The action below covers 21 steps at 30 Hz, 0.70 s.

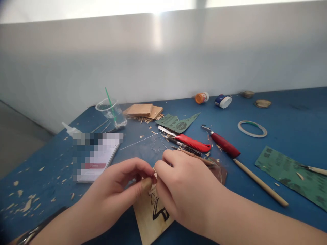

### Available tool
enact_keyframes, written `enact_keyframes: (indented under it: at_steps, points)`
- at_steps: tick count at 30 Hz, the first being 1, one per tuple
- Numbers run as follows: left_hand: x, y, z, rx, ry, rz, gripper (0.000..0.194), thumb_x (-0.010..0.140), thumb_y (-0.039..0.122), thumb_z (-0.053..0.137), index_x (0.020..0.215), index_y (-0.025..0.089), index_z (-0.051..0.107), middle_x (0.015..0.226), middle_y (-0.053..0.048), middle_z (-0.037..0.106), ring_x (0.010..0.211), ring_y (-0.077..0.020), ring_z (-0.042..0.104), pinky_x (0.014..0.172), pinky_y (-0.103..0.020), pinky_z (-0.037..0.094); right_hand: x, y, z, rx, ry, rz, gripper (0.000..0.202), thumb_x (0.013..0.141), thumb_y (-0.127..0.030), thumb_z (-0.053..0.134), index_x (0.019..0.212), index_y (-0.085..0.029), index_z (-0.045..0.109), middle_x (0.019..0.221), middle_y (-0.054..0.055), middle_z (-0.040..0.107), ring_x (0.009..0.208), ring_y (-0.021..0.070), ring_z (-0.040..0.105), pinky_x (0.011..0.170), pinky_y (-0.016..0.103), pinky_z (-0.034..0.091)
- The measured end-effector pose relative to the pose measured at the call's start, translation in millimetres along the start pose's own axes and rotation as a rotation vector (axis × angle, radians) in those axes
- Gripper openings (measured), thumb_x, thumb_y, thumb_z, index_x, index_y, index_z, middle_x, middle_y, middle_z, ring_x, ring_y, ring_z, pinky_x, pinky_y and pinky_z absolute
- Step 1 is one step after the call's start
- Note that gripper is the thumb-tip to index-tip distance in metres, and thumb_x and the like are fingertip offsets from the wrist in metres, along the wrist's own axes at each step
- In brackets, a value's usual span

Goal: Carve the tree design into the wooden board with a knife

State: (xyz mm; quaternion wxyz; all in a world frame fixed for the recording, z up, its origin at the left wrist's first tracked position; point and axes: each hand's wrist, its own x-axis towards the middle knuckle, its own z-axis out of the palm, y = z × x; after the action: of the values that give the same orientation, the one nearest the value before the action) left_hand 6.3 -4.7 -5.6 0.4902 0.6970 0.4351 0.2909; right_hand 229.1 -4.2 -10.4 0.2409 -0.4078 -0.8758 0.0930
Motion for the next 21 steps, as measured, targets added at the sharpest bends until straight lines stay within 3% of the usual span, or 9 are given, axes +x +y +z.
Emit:
enact_keyframes:
  at_steps: [6, 12, 16, 21]
  points:
    - [3, 0, 1.6, -0.307, -0.055, -0.087, 0.016, 0.099, 0.036, 0.076, 0.103, 0.021, 0.075, 0.095, -0.002, 0.077, 0.089, -0.0184, 0.068, 0.079, -0.026, 0.055, 4, 3, -3, 0.295, -0.082, 0.08, 0.013, 0.098, -0.014, 0.055, 0.09, -0.022, 0.061, 0.086, -0.002, 0.061, 0.075, 0.0142, 0.058, 0.064, 0.031, 0.038]
    - [2, 2, -3.6, -0.341, -0.111, -0.103, 0.013, 0.1, 0.034, 0.077, 0.101, 0.021, 0.075, 0.093, -0.001, 0.074, 0.086, -0.0149, 0.063, 0.078, -0.023, 0.051, 8, 5, -19, 0.513, -0.187, 0.121, 0.019, 0.089, -0.006, 0.058, 0.086, -0.023, 0.065, 0.081, -0.005, 0.061, 0.075, 0.012, 0.058, 0.064, 0.027, 0.042]
    - [-3, 5, -7.9, -0.158, -0.152, -0.009, 0.01, 0.105, 0.032, 0.067, 0.102, 0.023, 0.072, 0.091, 0.001, 0.069, 0.083, -0.0144, 0.059, 0.074, -0.023, 0.049, 10, 3, -29, 0.598, -0.227, 0.136, 0.02, 0.089, -0.005, 0.056, 0.079, -0.022, 0.06, 0.077, -0.005, 0.058, 0.074, 0.0122, 0.056, 0.064, 0.027, 0.042]
    - [-8, 13, -11.7, 0.226, -0.119, 0.192, 0.012, 0.103, 0.018, 0.06, 0.101, 0.025, 0.07, 0.096, 0.002, 0.071, 0.09, -0.0157, 0.065, 0.084, -0.026, 0.05, 12, 4, -27, 0.548, -0.249, 0.063, 0.021, 0.09, -0.006, 0.059, 0.076, -0.022, 0.055, 0.077, -0.005, 0.055, 0.074, 0.0125, 0.054, 0.066, 0.028, 0.041]
